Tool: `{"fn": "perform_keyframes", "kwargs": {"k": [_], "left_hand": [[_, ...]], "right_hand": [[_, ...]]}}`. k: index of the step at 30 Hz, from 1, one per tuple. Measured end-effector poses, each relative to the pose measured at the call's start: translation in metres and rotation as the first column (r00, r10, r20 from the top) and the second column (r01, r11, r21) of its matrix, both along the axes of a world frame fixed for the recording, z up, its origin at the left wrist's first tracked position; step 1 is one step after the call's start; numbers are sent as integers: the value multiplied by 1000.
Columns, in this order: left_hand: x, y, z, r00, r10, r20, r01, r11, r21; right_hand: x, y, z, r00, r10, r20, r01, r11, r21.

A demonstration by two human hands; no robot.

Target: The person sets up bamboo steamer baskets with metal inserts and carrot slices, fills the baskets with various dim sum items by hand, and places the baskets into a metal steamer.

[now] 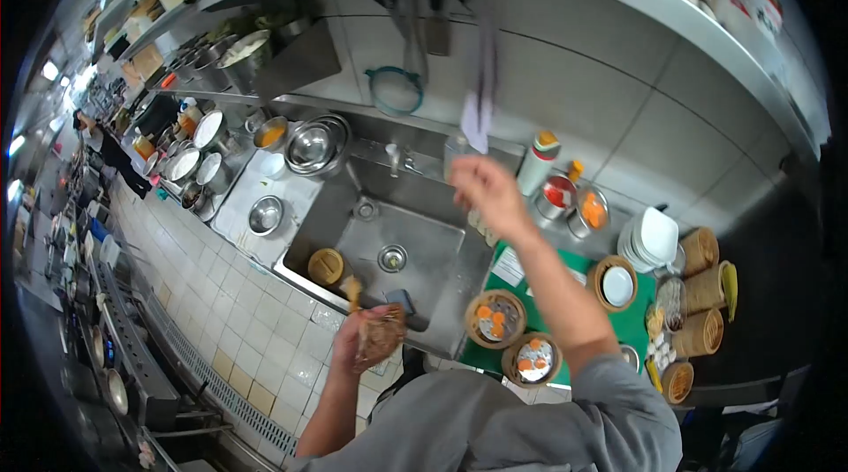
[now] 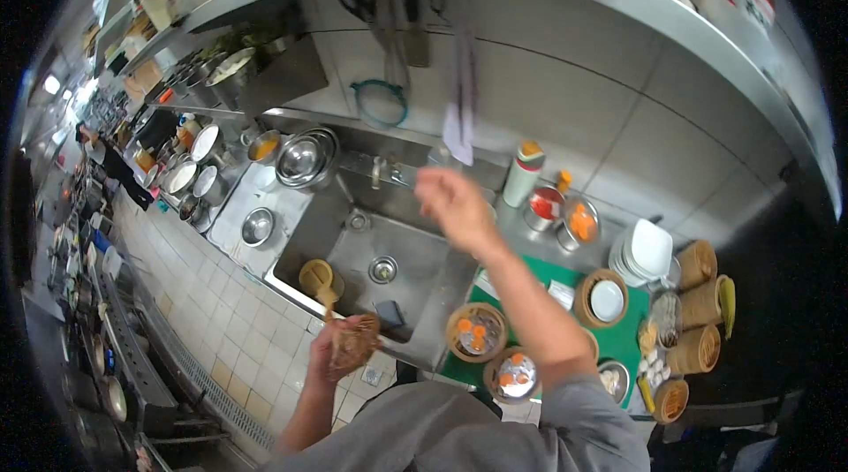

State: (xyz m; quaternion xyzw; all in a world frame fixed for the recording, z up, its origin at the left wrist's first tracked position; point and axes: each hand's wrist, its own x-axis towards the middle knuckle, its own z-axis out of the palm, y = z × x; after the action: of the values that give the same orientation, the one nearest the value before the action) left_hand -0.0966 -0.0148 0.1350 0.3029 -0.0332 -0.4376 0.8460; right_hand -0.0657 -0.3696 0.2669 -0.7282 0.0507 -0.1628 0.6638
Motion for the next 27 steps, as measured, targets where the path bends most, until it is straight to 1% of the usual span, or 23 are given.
{"fn": "perform_keyframes", "kwargs": {"k": [1,2,3,4,5,7,8,9,10,11,12,13,14,15,17,18,19,20,22,23,25,26,27], "left_hand": [[9,21,4,996,89,-11,-89,989,-121],[20,46,-5,994,104,-11,-105,986,-133],[30,72,-19,957,261,-125,-279,949,-151],[40,93,-26,884,404,-233,-444,884,-150],[44,110,-16,879,422,-222,-459,874,-159],[40,146,9,817,562,-129,-572,817,-70],[37,170,-2,802,584,-127,-595,800,-74],[30,199,-20,762,641,-92,-646,763,-36],[26,219,-31,715,697,-58,-698,716,0],[15,226,-23,670,742,18,-742,671,-19],[12,241,-38,622,783,7,-783,622,-16],[8,264,-61,663,745,-70,-749,660,-60],[-5,268,-44,596,802,-34,-799,597,74],[-19,270,-27,536,844,11,-826,522,213],[-32,281,-25,508,855,104,-798,422,432],[-41,286,-39,486,858,168,-795,354,492],[-42,288,-42,502,855,130,-818,420,394],[-40,293,-46,444,887,123,-842,366,397],[-34,298,-50,581,779,235,-800,493,343],[-28,297,-49,569,788,234,-807,479,346],[-9,288,-48,618,779,106,-776,584,240],[1,284,-44,626,773,103,-769,591,243],[11,278,-39,656,753,53,-755,651,81]], "right_hand": [[40,-8,15,998,-27,55,27,1000,7],[78,-13,35,998,-26,62,26,1000,8],[116,-15,56,997,-23,73,23,1000,13],[156,-11,72,994,-33,100,41,996,-80],[196,-6,85,990,-40,132,62,984,-167],[280,-3,105,998,34,50,-34,999,-4],[322,-3,113,999,-2,41,-5,985,172],[354,-5,127,996,-92,13,85,957,276],[387,-8,134,989,-147,13,139,957,256],[412,-16,135,975,-212,66,209,977,47],[439,-29,133,948,-284,143,315,904,-290],[461,-43,131,909,-337,246,412,627,-661],[470,-51,133,885,-351,305,431,373,-822],[476,-56,135,867,-363,342,421,166,-892],[492,-57,139,841,-364,401,388,-110,-915],[505,-61,138,826,-363,432,381,-206,-901],[508,-64,134,808,-362,464,381,-279,-881],[519,-71,136,807,-389,445,376,-244,-894],[519,-76,131,824,-437,361,351,-107,-930],[514,-82,131,828,-451,333,355,-38,-934],[505,-91,122,847,-454,277,380,150,-913],[504,-94,119,857,-457,238,424,364,-829],[494,-97,109,909,-392,145,388,662,-641]]}}
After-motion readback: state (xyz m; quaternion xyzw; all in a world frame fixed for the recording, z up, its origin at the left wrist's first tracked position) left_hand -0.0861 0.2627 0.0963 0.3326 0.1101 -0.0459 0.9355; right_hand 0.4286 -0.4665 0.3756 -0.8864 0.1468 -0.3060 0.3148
